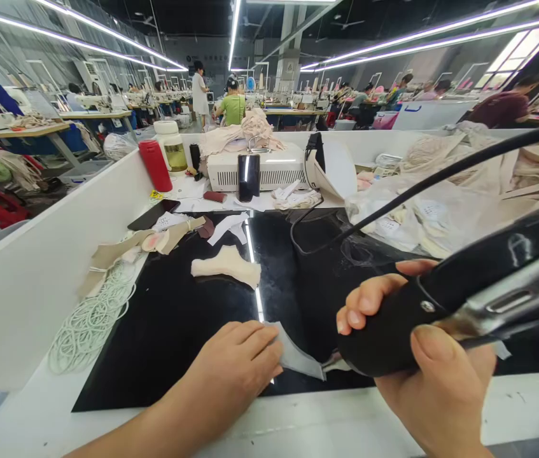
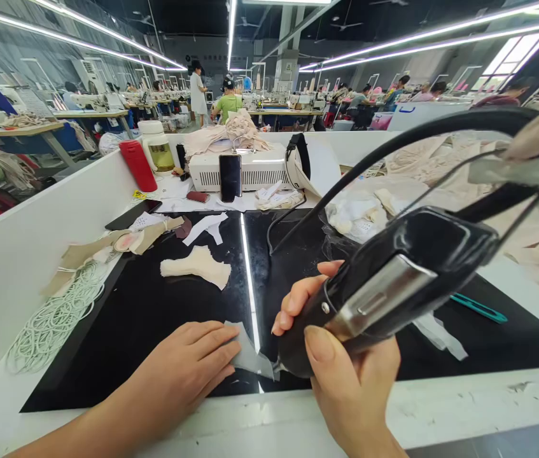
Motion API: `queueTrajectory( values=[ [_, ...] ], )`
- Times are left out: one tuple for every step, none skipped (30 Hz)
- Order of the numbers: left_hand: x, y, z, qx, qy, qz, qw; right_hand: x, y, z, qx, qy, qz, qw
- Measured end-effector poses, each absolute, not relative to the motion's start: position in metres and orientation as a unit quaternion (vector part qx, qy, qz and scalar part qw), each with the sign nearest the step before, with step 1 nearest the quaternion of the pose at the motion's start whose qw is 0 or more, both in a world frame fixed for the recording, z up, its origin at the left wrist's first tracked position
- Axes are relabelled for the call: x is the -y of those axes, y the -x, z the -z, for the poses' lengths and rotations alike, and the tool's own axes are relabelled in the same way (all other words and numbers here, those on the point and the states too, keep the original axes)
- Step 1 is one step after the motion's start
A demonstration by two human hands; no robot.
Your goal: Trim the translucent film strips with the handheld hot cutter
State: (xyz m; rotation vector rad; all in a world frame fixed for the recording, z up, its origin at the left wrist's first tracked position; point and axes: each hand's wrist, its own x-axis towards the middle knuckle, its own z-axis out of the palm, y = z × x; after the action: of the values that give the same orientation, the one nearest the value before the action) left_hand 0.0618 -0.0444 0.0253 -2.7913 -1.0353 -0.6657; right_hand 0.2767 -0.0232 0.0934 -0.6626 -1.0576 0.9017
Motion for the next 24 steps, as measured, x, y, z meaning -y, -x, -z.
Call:
queueTrajectory(
  values=[
    [0.044, -0.061, -0.026, 0.338, 0.914, 0.218, 0.048, 0.025, -0.278, -0.093, 0.48, 0.301, -0.405, 0.718],
    [0.044, -0.061, -0.026, 0.337, 0.914, 0.22, 0.05, 0.026, -0.28, -0.092, 0.481, 0.302, -0.404, 0.717],
    [0.044, -0.061, -0.026, 0.337, 0.914, 0.222, 0.053, 0.027, -0.281, -0.091, 0.483, 0.304, -0.403, 0.716],
    [0.044, -0.061, -0.027, 0.336, 0.913, 0.224, 0.055, 0.028, -0.282, -0.089, 0.485, 0.305, -0.401, 0.715],
    [0.044, -0.061, -0.028, 0.335, 0.912, 0.229, 0.059, 0.029, -0.283, -0.088, 0.485, 0.306, -0.401, 0.714],
    [0.044, -0.061, -0.029, 0.333, 0.911, 0.234, 0.062, 0.029, -0.283, -0.086, 0.486, 0.308, -0.4, 0.714],
    [0.043, -0.062, -0.031, 0.329, 0.912, 0.238, 0.062, 0.029, -0.284, -0.085, 0.485, 0.308, -0.398, 0.715],
    [0.043, -0.064, -0.032, 0.324, 0.912, 0.243, 0.06, 0.029, -0.284, -0.084, 0.485, 0.307, -0.396, 0.716],
    [0.042, -0.066, -0.034, 0.318, 0.914, 0.245, 0.056, 0.029, -0.283, -0.084, 0.486, 0.306, -0.394, 0.718],
    [0.04, -0.069, -0.035, 0.313, 0.917, 0.243, 0.05, 0.029, -0.283, -0.083, 0.485, 0.304, -0.393, 0.72],
    [0.039, -0.072, -0.036, 0.311, 0.92, 0.237, 0.042, 0.029, -0.283, -0.083, 0.485, 0.303, -0.393, 0.721],
    [0.037, -0.075, -0.037, 0.31, 0.923, 0.226, 0.033, 0.029, -0.283, -0.083, 0.484, 0.303, -0.393, 0.721],
    [0.035, -0.079, -0.037, 0.31, 0.925, 0.216, 0.026, 0.029, -0.283, -0.082, 0.484, 0.304, -0.393, 0.72],
    [0.034, -0.083, -0.037, 0.31, 0.928, 0.206, 0.02, 0.029, -0.283, -0.081, 0.484, 0.307, -0.393, 0.719],
    [0.032, -0.086, -0.036, 0.311, 0.93, 0.197, 0.015, 0.029, -0.284, -0.08, 0.484, 0.31, -0.392, 0.718],
    [0.031, -0.09, -0.035, 0.314, 0.93, 0.192, 0.009, 0.029, -0.284, -0.079, 0.485, 0.311, -0.391, 0.717],
    [0.03, -0.092, -0.033, 0.317, 0.929, 0.19, 0.003, 0.029, -0.284, -0.078, 0.487, 0.312, -0.391, 0.716],
    [0.029, -0.094, -0.032, 0.319, 0.928, 0.191, -0.002, 0.029, -0.284, -0.077, 0.488, 0.311, -0.391, 0.716],
    [0.029, -0.095, -0.03, 0.322, 0.927, 0.193, -0.009, 0.029, -0.284, -0.076, 0.489, 0.31, -0.393, 0.715],
    [0.029, -0.096, -0.028, 0.324, 0.925, 0.198, -0.014, 0.029, -0.284, -0.075, 0.489, 0.307, -0.396, 0.714],
    [0.029, -0.097, -0.027, 0.325, 0.923, 0.205, -0.016, 0.029, -0.284, -0.074, 0.488, 0.305, -0.398, 0.714],
    [0.03, -0.097, -0.025, 0.324, 0.922, 0.212, -0.016, 0.029, -0.284, -0.074, 0.488, 0.303, -0.399, 0.715],
    [0.03, -0.097, -0.023, 0.321, 0.921, 0.22, -0.014, 0.029, -0.284, -0.074, 0.488, 0.301, -0.398, 0.716],
    [0.03, -0.097, -0.022, 0.318, 0.92, 0.228, -0.009, 0.029, -0.284, -0.074, 0.488, 0.302, -0.397, 0.716]
  ],
)
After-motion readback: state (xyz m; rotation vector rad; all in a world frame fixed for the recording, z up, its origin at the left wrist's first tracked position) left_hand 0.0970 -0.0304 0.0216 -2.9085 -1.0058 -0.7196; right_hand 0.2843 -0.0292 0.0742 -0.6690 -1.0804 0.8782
